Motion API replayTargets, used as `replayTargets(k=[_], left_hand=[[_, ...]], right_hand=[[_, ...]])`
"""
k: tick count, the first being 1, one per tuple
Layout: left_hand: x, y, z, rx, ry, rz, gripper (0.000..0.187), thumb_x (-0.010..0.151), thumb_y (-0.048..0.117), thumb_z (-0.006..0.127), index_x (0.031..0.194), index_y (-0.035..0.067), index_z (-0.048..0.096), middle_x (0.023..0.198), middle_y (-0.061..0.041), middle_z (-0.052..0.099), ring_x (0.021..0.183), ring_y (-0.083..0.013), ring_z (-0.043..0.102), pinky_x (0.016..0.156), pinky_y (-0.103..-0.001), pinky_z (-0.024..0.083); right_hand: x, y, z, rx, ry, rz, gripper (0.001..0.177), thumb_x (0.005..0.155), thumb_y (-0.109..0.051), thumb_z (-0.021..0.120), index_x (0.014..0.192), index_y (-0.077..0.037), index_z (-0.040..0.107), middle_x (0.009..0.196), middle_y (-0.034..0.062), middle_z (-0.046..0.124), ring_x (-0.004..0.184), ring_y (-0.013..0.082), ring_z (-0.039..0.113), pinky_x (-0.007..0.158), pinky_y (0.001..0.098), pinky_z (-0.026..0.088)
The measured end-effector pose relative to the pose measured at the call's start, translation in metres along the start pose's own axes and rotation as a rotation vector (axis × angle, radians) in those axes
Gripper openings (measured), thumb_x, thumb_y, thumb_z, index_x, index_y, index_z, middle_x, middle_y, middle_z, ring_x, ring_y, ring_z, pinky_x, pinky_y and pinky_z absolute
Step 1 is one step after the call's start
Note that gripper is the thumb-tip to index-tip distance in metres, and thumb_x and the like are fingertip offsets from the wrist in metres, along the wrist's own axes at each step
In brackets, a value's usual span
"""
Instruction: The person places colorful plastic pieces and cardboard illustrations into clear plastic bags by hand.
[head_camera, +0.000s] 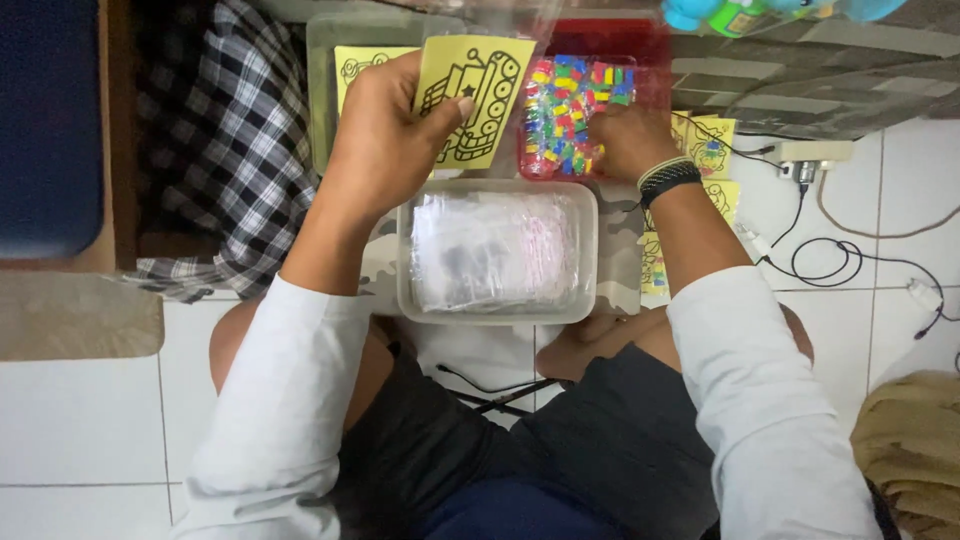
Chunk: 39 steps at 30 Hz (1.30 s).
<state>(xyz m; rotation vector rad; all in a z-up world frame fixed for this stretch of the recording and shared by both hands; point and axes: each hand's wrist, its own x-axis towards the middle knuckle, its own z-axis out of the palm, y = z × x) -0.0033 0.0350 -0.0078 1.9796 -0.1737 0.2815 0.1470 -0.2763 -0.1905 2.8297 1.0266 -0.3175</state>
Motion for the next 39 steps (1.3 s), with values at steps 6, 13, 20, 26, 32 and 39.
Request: replayTargets(k=[6, 13, 20, 26, 32, 39], left_hand=[[-0.001, 0.002, -0.007, -0.039, 0.022, 0.049, 0.015, 0.091, -0.009, 0.069, 0.106, -0.006, 0.069, 0.081, -0.006, 0.070, 0.063, -0.0101, 0.058, 0.056, -0.026, 0.052], [0.000, -0.001, -0.011, -0.036, 0.031, 0.034, 0.016, 0.089, -0.008, 0.069, 0.105, -0.005, 0.070, 0.080, -0.005, 0.070, 0.063, -0.0097, 0.058, 0.057, -0.025, 0.053], [0.003, 0.006, -0.004, 0.005, 0.055, -0.014, 0.019, 0.088, -0.004, 0.072, 0.106, -0.003, 0.072, 0.081, -0.005, 0.074, 0.063, -0.0098, 0.063, 0.057, -0.025, 0.054], [0.002, 0.011, 0.008, 0.059, 0.053, 0.068, 0.022, 0.088, -0.003, 0.070, 0.110, -0.002, 0.072, 0.081, -0.008, 0.073, 0.062, -0.0142, 0.061, 0.059, -0.029, 0.052], [0.001, 0.019, 0.018, 0.090, -0.043, 0.092, 0.020, 0.087, -0.003, 0.069, 0.107, -0.001, 0.072, 0.083, -0.010, 0.077, 0.059, -0.0173, 0.063, 0.058, -0.030, 0.051], [0.003, 0.014, 0.024, 0.073, -0.063, 0.014, 0.019, 0.086, -0.001, 0.072, 0.105, 0.001, 0.073, 0.084, -0.007, 0.078, 0.065, -0.0152, 0.066, 0.063, -0.029, 0.053]], right_hand=[[-0.001, 0.003, 0.009, 0.115, 0.076, 0.025, 0.013, 0.084, -0.014, 0.073, 0.096, -0.015, 0.077, 0.095, 0.0077, 0.077, 0.083, 0.0338, 0.071, 0.074, 0.0463, 0.055], [-0.013, 0.009, -0.051, 0.241, 0.266, -0.018, 0.011, 0.091, -0.010, 0.076, 0.099, -0.007, 0.083, 0.102, 0.0112, 0.076, 0.084, 0.0284, 0.068, 0.085, 0.0438, 0.054], [-0.066, -0.020, -0.183, 0.655, 0.640, -0.107, 0.013, 0.107, 0.011, 0.085, 0.117, 0.006, 0.079, 0.101, 0.0167, 0.076, 0.071, 0.0147, 0.056, 0.064, 0.0247, 0.044], [-0.109, -0.079, -0.261, 0.860, 0.520, -0.270, 0.010, 0.104, 0.024, 0.068, 0.108, 0.015, 0.069, 0.103, 0.0189, 0.068, 0.076, 0.0170, 0.054, 0.072, 0.0253, 0.045], [-0.099, -0.106, -0.258, 0.450, 0.695, -0.451, 0.010, 0.088, 0.008, 0.077, 0.088, 0.003, 0.069, 0.136, 0.0206, 0.060, 0.114, 0.0339, 0.052, 0.100, 0.0425, 0.045], [-0.099, -0.107, -0.256, 0.647, 0.638, -0.461, 0.012, 0.091, 0.013, 0.065, 0.098, 0.003, 0.063, 0.089, 0.0090, 0.066, 0.069, 0.0214, 0.050, 0.066, 0.0340, 0.043]])
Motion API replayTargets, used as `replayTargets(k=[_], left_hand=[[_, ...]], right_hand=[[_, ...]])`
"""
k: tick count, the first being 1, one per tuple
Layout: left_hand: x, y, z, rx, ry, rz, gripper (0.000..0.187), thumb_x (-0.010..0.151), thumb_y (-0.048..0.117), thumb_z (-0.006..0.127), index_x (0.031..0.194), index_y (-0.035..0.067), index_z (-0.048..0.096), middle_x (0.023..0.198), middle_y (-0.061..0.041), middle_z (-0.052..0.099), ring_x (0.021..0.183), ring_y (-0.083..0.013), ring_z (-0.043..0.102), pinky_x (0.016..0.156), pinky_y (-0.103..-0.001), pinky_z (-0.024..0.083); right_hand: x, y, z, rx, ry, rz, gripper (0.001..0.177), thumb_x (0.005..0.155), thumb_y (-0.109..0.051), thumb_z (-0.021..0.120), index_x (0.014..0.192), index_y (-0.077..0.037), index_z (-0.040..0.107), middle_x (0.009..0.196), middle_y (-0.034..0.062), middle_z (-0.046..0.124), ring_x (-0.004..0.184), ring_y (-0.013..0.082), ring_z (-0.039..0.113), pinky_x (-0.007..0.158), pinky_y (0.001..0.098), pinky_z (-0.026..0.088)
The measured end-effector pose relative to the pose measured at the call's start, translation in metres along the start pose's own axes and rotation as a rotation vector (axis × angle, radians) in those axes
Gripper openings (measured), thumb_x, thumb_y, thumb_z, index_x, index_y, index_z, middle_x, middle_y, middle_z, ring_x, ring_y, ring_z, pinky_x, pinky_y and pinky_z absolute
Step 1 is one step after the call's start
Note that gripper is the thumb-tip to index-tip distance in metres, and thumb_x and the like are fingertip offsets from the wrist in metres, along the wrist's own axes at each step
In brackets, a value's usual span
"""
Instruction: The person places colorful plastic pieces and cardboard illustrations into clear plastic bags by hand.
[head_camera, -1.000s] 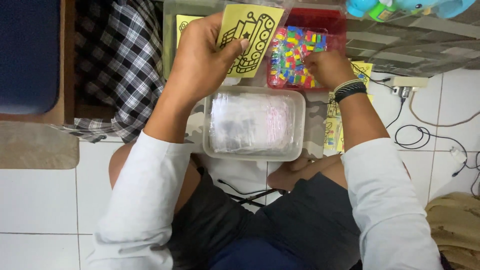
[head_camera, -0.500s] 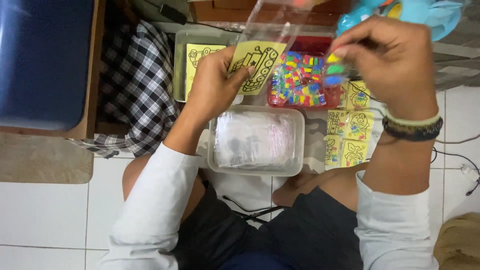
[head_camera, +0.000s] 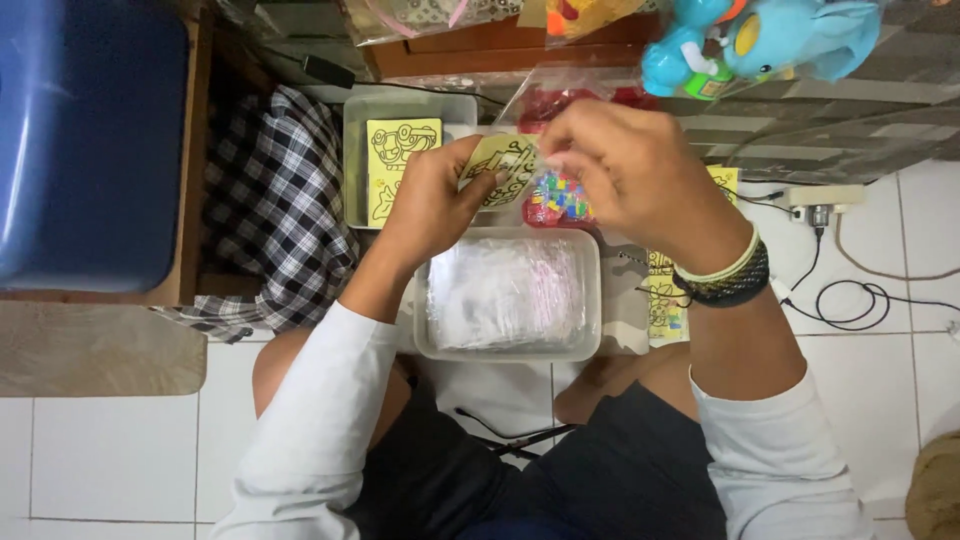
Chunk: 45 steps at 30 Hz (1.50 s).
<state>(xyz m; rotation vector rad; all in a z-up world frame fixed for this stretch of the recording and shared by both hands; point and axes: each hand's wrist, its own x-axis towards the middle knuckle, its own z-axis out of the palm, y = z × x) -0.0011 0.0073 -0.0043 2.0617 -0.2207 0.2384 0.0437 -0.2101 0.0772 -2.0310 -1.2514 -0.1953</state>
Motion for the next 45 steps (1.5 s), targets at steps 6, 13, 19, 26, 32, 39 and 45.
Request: replayTargets(k=[6, 13, 19, 26, 32, 39, 45], left_hand=[[-0.001, 0.002, 0.001, 0.005, -0.047, 0.013, 0.016, 0.088, 0.000, 0.072, 0.104, 0.001, 0.072, 0.080, -0.006, 0.076, 0.062, -0.0150, 0.064, 0.060, -0.029, 0.052], [-0.001, 0.007, 0.001, -0.014, -0.096, 0.003, 0.004, 0.090, 0.002, 0.072, 0.093, 0.001, 0.069, 0.073, -0.004, 0.068, 0.057, -0.0157, 0.056, 0.059, -0.030, 0.048], [-0.003, 0.008, 0.002, -0.090, -0.086, -0.003, 0.011, 0.087, 0.000, 0.073, 0.099, 0.001, 0.071, 0.077, -0.005, 0.073, 0.063, -0.0136, 0.060, 0.062, -0.027, 0.050], [-0.003, 0.005, 0.005, -0.266, -0.138, -0.092, 0.005, 0.092, 0.001, 0.073, 0.097, 0.002, 0.071, 0.082, -0.001, 0.071, 0.068, -0.0076, 0.057, 0.062, -0.022, 0.048], [0.001, 0.004, 0.006, -0.370, -0.170, -0.148, 0.011, 0.093, -0.002, 0.070, 0.104, 0.001, 0.071, 0.084, -0.002, 0.073, 0.065, -0.0064, 0.057, 0.057, -0.021, 0.047], [0.000, 0.002, 0.006, -0.471, -0.094, -0.082, 0.015, 0.094, -0.001, 0.070, 0.109, -0.001, 0.069, 0.091, -0.006, 0.073, 0.075, -0.0095, 0.065, 0.067, -0.022, 0.054], [0.002, -0.007, -0.002, -0.511, 0.048, -0.056, 0.016, 0.097, 0.000, 0.068, 0.113, -0.002, 0.066, 0.097, -0.012, 0.076, 0.080, -0.0154, 0.075, 0.072, -0.025, 0.065]], right_hand=[[-0.004, 0.019, 0.009, 0.234, 0.189, 0.114, 0.007, 0.113, 0.001, 0.047, 0.116, 0.003, 0.042, 0.098, 0.0138, 0.058, 0.074, 0.0226, 0.068, 0.066, 0.0311, 0.058], [-0.002, 0.020, 0.011, 0.146, 0.201, 0.094, 0.007, 0.114, 0.007, 0.051, 0.116, 0.006, 0.045, 0.089, 0.0126, 0.063, 0.075, 0.0202, 0.072, 0.061, 0.0292, 0.055], [-0.001, 0.009, 0.008, 0.090, 0.116, 0.096, 0.012, 0.097, 0.018, 0.067, 0.103, 0.008, 0.062, 0.084, 0.0096, 0.065, 0.053, 0.0128, 0.038, 0.047, 0.0269, 0.030], [-0.001, 0.007, 0.006, 0.080, 0.122, 0.076, 0.011, 0.093, 0.014, 0.075, 0.102, 0.009, 0.073, 0.087, 0.0103, 0.068, 0.056, 0.0130, 0.035, 0.051, 0.0271, 0.028], [-0.002, 0.008, 0.000, 0.070, 0.120, 0.090, 0.011, 0.096, 0.013, 0.074, 0.107, 0.012, 0.074, 0.095, 0.0147, 0.071, 0.058, 0.0141, 0.040, 0.052, 0.0270, 0.032], [-0.011, 0.023, 0.001, 0.290, 0.440, 0.084, 0.028, 0.113, 0.018, 0.060, 0.134, 0.004, 0.048, 0.127, 0.0203, 0.057, 0.110, 0.0247, 0.056, 0.093, 0.0316, 0.050], [-0.014, 0.043, 0.007, 0.423, 0.323, 0.224, 0.029, 0.111, 0.014, 0.062, 0.135, 0.007, 0.048, 0.119, 0.0175, 0.059, 0.107, 0.0204, 0.058, 0.099, 0.0290, 0.051]])
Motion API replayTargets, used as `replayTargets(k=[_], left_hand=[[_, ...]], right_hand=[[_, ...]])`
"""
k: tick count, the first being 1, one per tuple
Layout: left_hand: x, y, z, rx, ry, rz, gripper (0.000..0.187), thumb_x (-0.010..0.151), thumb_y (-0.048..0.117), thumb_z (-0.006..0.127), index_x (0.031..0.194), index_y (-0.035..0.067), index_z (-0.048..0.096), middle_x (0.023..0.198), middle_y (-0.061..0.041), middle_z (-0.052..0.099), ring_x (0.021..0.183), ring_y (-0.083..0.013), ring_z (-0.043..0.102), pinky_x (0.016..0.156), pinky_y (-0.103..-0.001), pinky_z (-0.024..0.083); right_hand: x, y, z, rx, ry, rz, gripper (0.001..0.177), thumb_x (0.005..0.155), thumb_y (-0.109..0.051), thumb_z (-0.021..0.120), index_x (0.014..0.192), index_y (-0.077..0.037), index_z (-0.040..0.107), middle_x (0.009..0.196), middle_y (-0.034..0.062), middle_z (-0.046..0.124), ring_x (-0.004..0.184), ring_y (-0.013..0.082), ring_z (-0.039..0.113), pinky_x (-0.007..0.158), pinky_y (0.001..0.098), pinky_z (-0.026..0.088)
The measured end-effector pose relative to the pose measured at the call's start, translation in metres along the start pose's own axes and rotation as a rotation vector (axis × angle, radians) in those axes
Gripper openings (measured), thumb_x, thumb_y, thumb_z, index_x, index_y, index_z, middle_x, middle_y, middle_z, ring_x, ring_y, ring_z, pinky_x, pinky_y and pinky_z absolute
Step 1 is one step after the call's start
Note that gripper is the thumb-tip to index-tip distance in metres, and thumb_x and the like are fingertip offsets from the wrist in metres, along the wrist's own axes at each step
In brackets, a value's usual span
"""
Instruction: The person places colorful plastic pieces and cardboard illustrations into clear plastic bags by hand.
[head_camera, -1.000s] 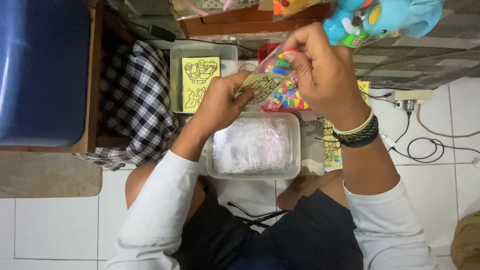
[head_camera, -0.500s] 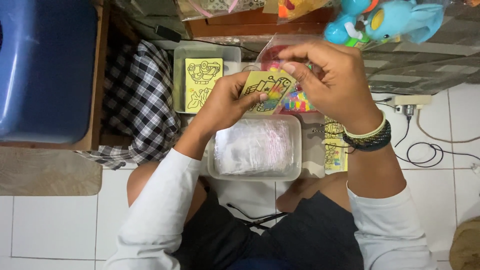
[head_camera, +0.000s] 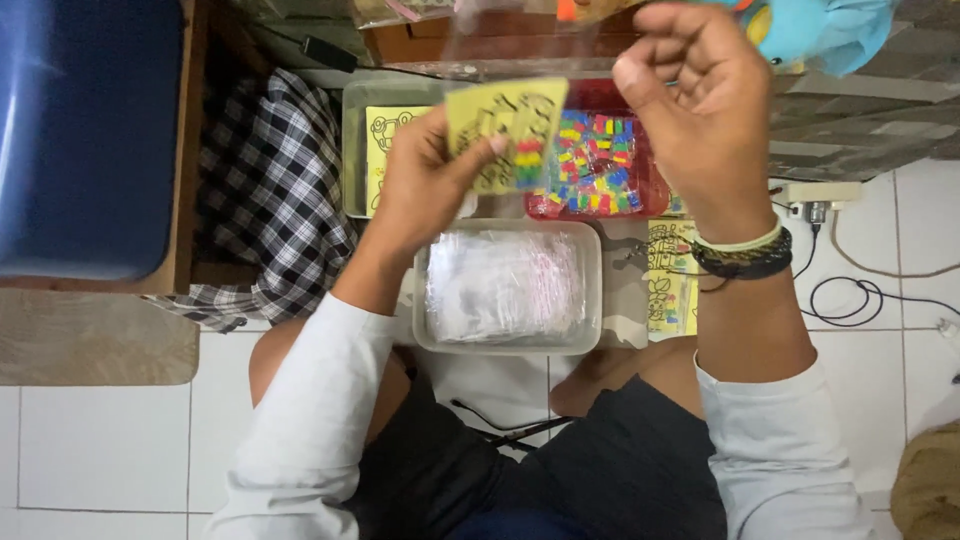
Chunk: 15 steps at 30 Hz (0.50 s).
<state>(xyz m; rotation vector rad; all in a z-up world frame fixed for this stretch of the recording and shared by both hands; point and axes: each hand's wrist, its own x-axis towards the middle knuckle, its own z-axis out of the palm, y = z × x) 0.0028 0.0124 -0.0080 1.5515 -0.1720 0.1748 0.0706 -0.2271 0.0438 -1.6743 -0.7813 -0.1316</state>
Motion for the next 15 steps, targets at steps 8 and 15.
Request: replayTargets(k=[8, 15], left_hand=[[0.000, 0.016, -0.031, 0.081, 0.281, 0.154, 0.015, 0.101, -0.004, 0.068, 0.115, -0.004, 0.066, 0.097, -0.008, 0.073, 0.076, -0.0096, 0.064, 0.068, -0.022, 0.056], [-0.003, 0.005, -0.039, 0.103, 0.288, 0.225, 0.015, 0.095, -0.007, 0.068, 0.109, -0.004, 0.066, 0.091, -0.007, 0.071, 0.072, -0.0096, 0.062, 0.064, -0.023, 0.055]], right_hand=[[0.002, 0.071, 0.008, -0.224, -0.025, 0.125, 0.010, 0.105, 0.014, 0.069, 0.114, 0.009, 0.070, 0.098, 0.0130, 0.072, 0.085, 0.0140, 0.067, 0.078, 0.0227, 0.057], [0.009, 0.141, 0.071, -0.653, -0.248, 0.228, 0.020, 0.080, -0.002, 0.081, 0.099, -0.008, 0.082, 0.082, 0.0096, 0.070, 0.063, 0.0219, 0.061, 0.060, 0.0350, 0.050]])
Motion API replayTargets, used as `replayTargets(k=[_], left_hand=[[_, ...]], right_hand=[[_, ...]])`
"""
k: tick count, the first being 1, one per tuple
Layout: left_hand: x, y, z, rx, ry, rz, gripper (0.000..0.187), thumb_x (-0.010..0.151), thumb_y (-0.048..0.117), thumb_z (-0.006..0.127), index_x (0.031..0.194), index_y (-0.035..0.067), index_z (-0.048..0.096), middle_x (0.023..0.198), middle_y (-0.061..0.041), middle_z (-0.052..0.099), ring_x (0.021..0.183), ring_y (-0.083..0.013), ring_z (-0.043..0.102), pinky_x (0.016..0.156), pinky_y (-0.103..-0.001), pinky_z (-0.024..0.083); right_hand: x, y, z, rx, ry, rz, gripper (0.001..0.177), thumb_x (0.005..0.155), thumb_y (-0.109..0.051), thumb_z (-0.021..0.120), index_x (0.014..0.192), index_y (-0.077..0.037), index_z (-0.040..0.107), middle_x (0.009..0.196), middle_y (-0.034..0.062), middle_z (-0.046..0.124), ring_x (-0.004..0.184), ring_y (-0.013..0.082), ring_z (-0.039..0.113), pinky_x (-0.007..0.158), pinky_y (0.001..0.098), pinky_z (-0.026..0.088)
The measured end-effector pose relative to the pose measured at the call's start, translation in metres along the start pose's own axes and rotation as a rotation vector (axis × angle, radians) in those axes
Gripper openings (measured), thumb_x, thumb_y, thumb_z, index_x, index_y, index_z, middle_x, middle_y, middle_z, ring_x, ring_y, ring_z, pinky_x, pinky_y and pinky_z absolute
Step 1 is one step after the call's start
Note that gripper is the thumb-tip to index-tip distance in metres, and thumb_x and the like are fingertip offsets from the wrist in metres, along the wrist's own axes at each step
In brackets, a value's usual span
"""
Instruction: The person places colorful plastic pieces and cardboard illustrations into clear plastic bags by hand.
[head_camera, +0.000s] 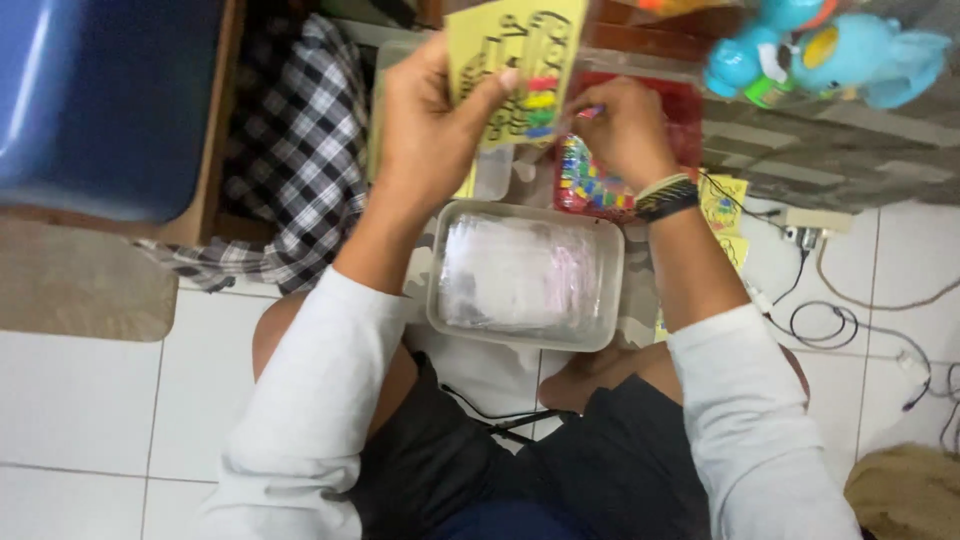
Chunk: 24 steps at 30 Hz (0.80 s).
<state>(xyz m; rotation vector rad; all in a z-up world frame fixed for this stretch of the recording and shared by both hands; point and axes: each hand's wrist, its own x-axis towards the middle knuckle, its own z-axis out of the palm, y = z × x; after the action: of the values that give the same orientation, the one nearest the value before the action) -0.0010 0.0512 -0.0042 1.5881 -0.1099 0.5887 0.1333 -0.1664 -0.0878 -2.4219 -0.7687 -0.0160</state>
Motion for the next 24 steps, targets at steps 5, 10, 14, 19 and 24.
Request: replayTargets(k=[5, 10, 14, 19, 24], left_hand=[[-0.004, 0.000, -0.004, -0.052, 0.023, -0.027, 0.021, 0.091, -0.004, 0.069, 0.112, -0.003, 0.067, 0.091, -0.005, 0.074, 0.071, -0.0079, 0.060, 0.063, -0.021, 0.053], [-0.003, -0.001, -0.010, 0.018, 0.056, -0.034, 0.035, 0.090, 0.002, 0.073, 0.123, 0.002, 0.065, 0.100, -0.008, 0.081, 0.078, -0.0096, 0.075, 0.066, -0.022, 0.063], [-0.002, 0.002, -0.013, 0.091, 0.058, -0.002, 0.033, 0.089, 0.004, 0.072, 0.121, 0.005, 0.066, 0.100, -0.005, 0.082, 0.078, -0.0103, 0.077, 0.071, -0.024, 0.065], [0.000, 0.009, -0.013, 0.056, 0.048, 0.015, 0.037, 0.090, 0.005, 0.073, 0.125, 0.007, 0.063, 0.104, -0.004, 0.084, 0.081, -0.0092, 0.080, 0.073, -0.024, 0.066], [0.004, 0.010, -0.013, 0.034, 0.047, 0.034, 0.035, 0.089, 0.004, 0.072, 0.123, 0.007, 0.065, 0.100, -0.003, 0.084, 0.079, -0.0082, 0.079, 0.071, -0.024, 0.065]], right_hand=[[0.029, 0.025, 0.067, -0.269, -0.180, -0.010, 0.030, 0.082, -0.010, 0.073, 0.109, 0.004, 0.072, 0.101, 0.0292, 0.073, 0.080, 0.0484, 0.070, 0.064, 0.0553, 0.057], [0.035, 0.009, 0.084, 0.019, -0.195, 0.173, 0.043, 0.088, -0.020, 0.074, 0.126, -0.002, 0.063, 0.113, 0.0203, 0.073, 0.094, 0.0346, 0.073, 0.072, 0.0455, 0.058], [0.030, 0.003, 0.081, -0.041, -0.219, 0.121, 0.040, 0.088, -0.018, 0.075, 0.123, -0.002, 0.065, 0.110, 0.0200, 0.074, 0.090, 0.0343, 0.073, 0.069, 0.0451, 0.058], [0.024, -0.001, 0.064, -0.139, -0.197, 0.046, 0.034, 0.088, -0.015, 0.077, 0.118, -0.002, 0.068, 0.104, 0.0195, 0.075, 0.083, 0.0337, 0.073, 0.063, 0.0442, 0.058], [0.019, -0.009, 0.046, -0.204, -0.158, -0.013, 0.029, 0.088, -0.013, 0.079, 0.114, -0.001, 0.071, 0.100, 0.0191, 0.076, 0.078, 0.0333, 0.073, 0.058, 0.0435, 0.057]])
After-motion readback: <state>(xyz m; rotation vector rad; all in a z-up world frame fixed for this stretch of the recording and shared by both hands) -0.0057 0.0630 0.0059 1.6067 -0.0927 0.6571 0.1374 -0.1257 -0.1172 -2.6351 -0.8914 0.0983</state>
